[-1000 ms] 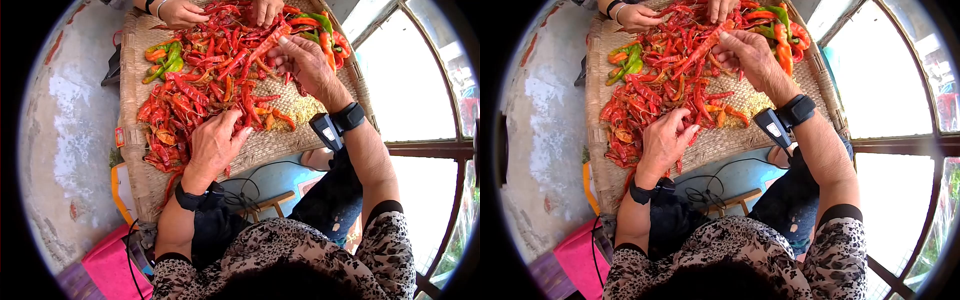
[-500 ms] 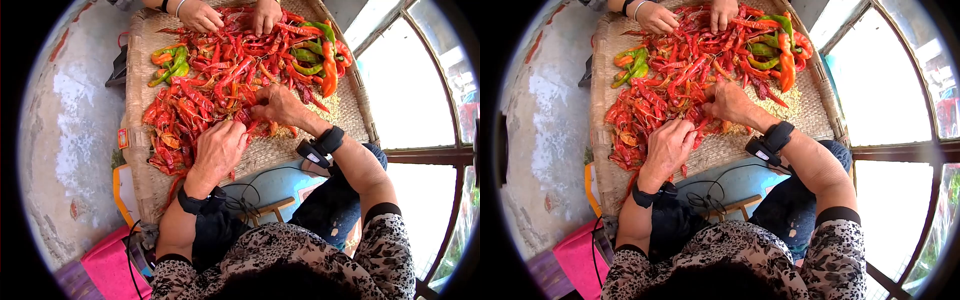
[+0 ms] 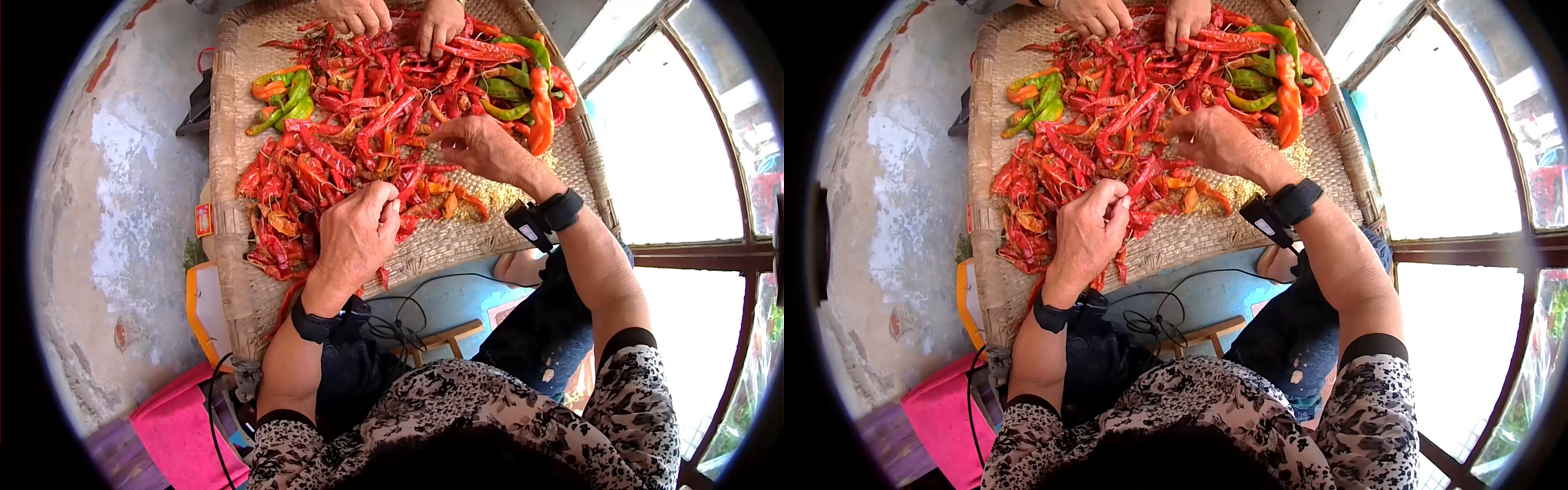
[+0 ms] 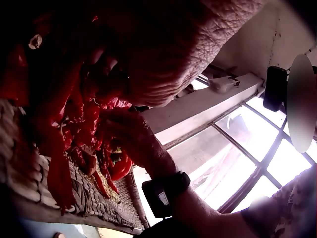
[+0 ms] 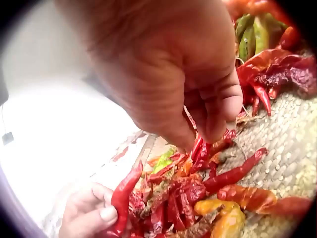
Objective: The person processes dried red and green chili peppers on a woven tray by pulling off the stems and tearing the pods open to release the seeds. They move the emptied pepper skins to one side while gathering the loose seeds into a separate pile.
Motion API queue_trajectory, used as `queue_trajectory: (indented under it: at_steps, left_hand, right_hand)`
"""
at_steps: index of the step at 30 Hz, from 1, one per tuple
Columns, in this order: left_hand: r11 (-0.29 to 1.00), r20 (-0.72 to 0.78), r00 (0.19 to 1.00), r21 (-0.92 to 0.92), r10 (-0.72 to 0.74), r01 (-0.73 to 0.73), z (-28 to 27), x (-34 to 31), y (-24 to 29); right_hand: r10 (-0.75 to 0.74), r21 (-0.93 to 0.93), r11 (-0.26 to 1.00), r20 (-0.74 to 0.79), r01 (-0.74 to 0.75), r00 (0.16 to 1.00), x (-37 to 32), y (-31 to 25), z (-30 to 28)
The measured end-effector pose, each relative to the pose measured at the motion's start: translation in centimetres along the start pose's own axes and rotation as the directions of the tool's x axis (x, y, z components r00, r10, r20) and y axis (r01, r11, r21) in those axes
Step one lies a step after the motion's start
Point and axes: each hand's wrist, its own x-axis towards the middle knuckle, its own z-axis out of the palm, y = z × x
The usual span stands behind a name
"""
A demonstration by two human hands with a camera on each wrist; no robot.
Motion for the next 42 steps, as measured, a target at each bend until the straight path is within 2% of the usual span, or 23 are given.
queue_trajectory:
  at_steps: [1,3,7,9,11,13,15,17,19,21,22,24,25,27,29,30,33,35,37,39,40,41,42]
  left_hand:
    - [1.000,-0.013,1.000,-0.012,-0.015,0.015,0.0,0.1,0.0]
    - [0.999,-0.026,0.999,-0.043,-0.033,0.032,0.0,0.1,-0.1]
    - [0.986,-0.009,0.991,-0.103,-0.133,0.131,-0.5,0.2,-0.2]
    - [0.966,-0.013,0.984,-0.195,-0.177,0.171,-0.4,0.2,-0.3]
    - [0.930,-0.020,0.980,-0.321,-0.196,0.179,-0.6,0.3,-0.2]
    - [0.917,-0.012,0.977,-0.347,-0.212,0.195,-0.6,0.3,-0.2]
    - [0.905,-0.006,0.974,-0.372,-0.225,0.207,-0.6,0.4,-0.2]
    - [0.904,0.018,0.976,-0.373,-0.219,0.210,-0.4,0.4,-0.2]
    - [0.913,0.026,0.976,-0.349,-0.214,0.210,-0.5,0.4,0.0]
    - [0.920,0.040,0.978,-0.334,-0.206,0.207,-0.5,0.5,0.0]
    - [0.925,0.042,0.979,-0.322,-0.198,0.200,-0.4,0.5,-0.1]
    - [0.934,0.038,0.984,-0.310,-0.172,0.176,-0.1,0.3,-0.1]
    - [0.935,0.067,0.982,-0.300,-0.175,0.187,-0.1,0.3,-0.1]
    - [0.944,0.099,0.983,-0.279,-0.153,0.175,0.1,0.3,0.1]
    - [0.960,0.118,0.988,-0.250,-0.103,0.130,0.1,0.2,0.2]
    - [0.955,0.141,0.985,-0.264,-0.101,0.136,0.3,0.1,0.3]
    - [0.958,0.114,0.992,-0.275,-0.059,0.088,0.5,-0.1,0.2]
    - [0.977,0.107,0.991,-0.193,-0.075,0.095,0.3,0.1,0.2]
    - [0.980,0.089,0.993,-0.178,-0.080,0.095,0.2,0.1,0.2]
    - [0.982,0.071,0.994,-0.162,-0.089,0.099,0.1,0.0,0.0]
    - [0.991,0.077,0.996,-0.118,-0.051,0.060,0.1,0.0,-0.1]
    - [0.997,0.083,0.996,-0.074,-0.014,0.020,0.1,0.0,-0.2]
    - [0.998,0.118,0.993,-0.052,-0.021,0.027,0.2,0.0,-0.2]
  right_hand:
    - [-0.016,-0.155,0.988,0.061,0.025,0.998,-0.2,-0.9,1.2]
    - [-0.094,-0.280,0.956,-0.032,0.082,0.995,-0.6,-1.5,3.3]
    - [-0.073,-0.313,0.948,-0.045,0.056,0.996,-0.4,-2.3,2.4]
    - [0.076,-0.170,0.983,0.026,-0.071,0.997,-0.7,-2.9,0.3]
    - [0.099,-0.130,0.987,0.046,-0.092,0.994,-1.0,-2.9,-0.8]
    - [0.169,0.130,0.973,0.166,-0.192,0.972,-1.5,-2.4,-1.6]
    - [0.174,0.114,0.973,0.192,-0.198,0.966,-1.8,-2.1,-2.1]
    - [0.235,0.136,0.947,0.328,-0.292,0.915,-1.9,-2.7,-3.5]
    - [0.236,0.191,0.941,0.217,-0.278,0.947,-2.1,-1.9,-4.4]
    - [0.358,0.491,0.821,-0.043,-0.292,0.933,-2.0,-1.0,-5.2]
    - [0.368,0.486,0.820,-0.043,-0.302,0.929,-2.2,-0.8,-5.0]
    - [0.166,0.036,0.986,-0.384,-0.166,0.908,-2.2,-0.7,-3.6]
    - [0.058,-0.001,0.998,-0.272,-0.061,0.960,-2.1,-2.6,-3.2]
    - [-0.264,-0.129,0.960,-0.137,0.247,0.955,-2.2,-3.5,-0.5]
    - [-0.298,0.026,0.953,-0.090,0.301,0.950,-2.7,-5.4,1.0]
    - [-0.231,0.060,0.972,0.046,0.228,0.972,-2.8,-5.9,1.1]
    - [-0.104,0.236,0.969,0.122,0.073,0.987,-2.6,-5.9,0.3]
    - [-0.064,0.244,0.969,0.129,0.030,0.990,-2.4,-4.5,-1.0]
    - [0.094,0.217,0.970,0.103,-0.115,0.990,-1.9,-3.5,-3.1]
    - [0.394,0.412,0.855,-0.121,-0.315,0.911,-1.5,-2.3,-4.1]
    - [0.390,0.411,0.857,-0.122,-0.312,0.913,-1.3,-1.5,-4.1]
    - [0.160,-0.072,0.972,-0.504,-0.226,0.849,-1.2,-0.3,-3.7]
    - [-0.231,-0.542,0.799,-0.675,-0.259,0.701,-1.0,-0.3,-3.4]
